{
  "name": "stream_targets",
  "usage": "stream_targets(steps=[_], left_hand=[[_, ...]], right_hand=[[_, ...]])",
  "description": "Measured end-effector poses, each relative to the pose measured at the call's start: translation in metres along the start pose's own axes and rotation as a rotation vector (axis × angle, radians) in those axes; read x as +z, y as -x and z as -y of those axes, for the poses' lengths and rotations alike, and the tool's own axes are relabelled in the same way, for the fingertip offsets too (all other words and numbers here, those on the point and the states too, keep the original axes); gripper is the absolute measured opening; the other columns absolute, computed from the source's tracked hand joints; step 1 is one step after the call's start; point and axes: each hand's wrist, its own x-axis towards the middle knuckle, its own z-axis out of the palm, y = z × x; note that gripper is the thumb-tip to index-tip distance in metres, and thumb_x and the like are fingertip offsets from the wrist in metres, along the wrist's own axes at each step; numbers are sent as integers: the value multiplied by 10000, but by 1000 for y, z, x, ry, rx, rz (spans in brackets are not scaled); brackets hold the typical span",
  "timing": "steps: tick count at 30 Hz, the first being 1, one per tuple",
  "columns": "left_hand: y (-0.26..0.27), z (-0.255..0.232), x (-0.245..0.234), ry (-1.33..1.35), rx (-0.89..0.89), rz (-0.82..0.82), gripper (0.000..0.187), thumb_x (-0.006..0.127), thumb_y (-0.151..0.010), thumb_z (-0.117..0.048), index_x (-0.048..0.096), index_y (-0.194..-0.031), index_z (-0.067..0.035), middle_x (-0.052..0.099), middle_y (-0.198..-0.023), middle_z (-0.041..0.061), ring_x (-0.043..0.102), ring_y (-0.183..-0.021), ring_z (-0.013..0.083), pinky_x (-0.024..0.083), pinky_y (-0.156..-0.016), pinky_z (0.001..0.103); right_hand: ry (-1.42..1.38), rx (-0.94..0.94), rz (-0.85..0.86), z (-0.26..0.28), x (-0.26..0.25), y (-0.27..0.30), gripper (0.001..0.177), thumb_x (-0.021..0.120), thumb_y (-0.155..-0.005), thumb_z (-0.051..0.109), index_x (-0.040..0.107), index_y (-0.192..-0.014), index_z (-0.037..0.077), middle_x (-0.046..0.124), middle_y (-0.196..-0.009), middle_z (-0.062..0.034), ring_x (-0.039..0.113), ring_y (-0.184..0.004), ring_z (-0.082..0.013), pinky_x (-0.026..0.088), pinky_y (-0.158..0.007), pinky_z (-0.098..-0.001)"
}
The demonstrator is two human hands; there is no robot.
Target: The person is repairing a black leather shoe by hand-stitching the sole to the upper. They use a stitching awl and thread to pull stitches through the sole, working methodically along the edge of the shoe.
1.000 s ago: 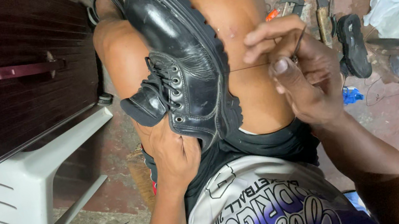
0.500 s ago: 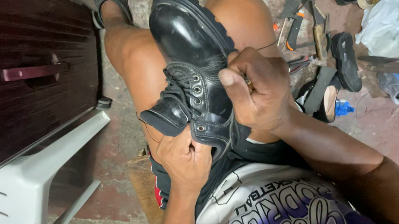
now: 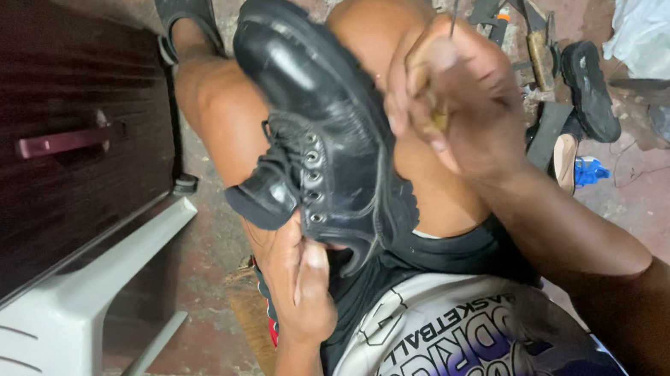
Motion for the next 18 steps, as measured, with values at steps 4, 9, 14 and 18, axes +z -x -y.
stream_targets(steps=[4,9,14,18], left_hand=[[-2,-7,21,255,-119,122,302,728,-934,-46,668,-1215,45,707,-1142,71,648,-1030,123,532,-953,288],[-15,-2,33,63,-93,35,271,715,-974,-56,698,-1228,38,743,-1164,67,686,-1047,135,548,-980,292],[-13,4,36,165,-127,-5,308,719,-962,-35,671,-1259,35,705,-1214,57,644,-1097,130,514,-1015,291],[-12,8,37,129,-139,-34,366,728,-942,-28,635,-1292,27,682,-1216,42,625,-1104,123,500,-1022,288]], right_hand=[[247,-59,-182,17,-27,2,366,437,-1096,366,609,-947,79,637,-1011,-22,634,-743,-97,362,-432,-186],[873,1,50,35,-45,29,284,501,-1093,227,710,-1077,35,677,-899,-63,602,-648,-106,461,-628,-234],[917,-139,189,25,-31,44,248,687,-953,23,723,-1198,25,759,-1079,-125,760,-906,-183,592,-789,-300],[864,-125,234,20,-26,38,278,686,-934,-31,726,-1201,34,761,-1068,-137,767,-911,-204,594,-792,-301]])
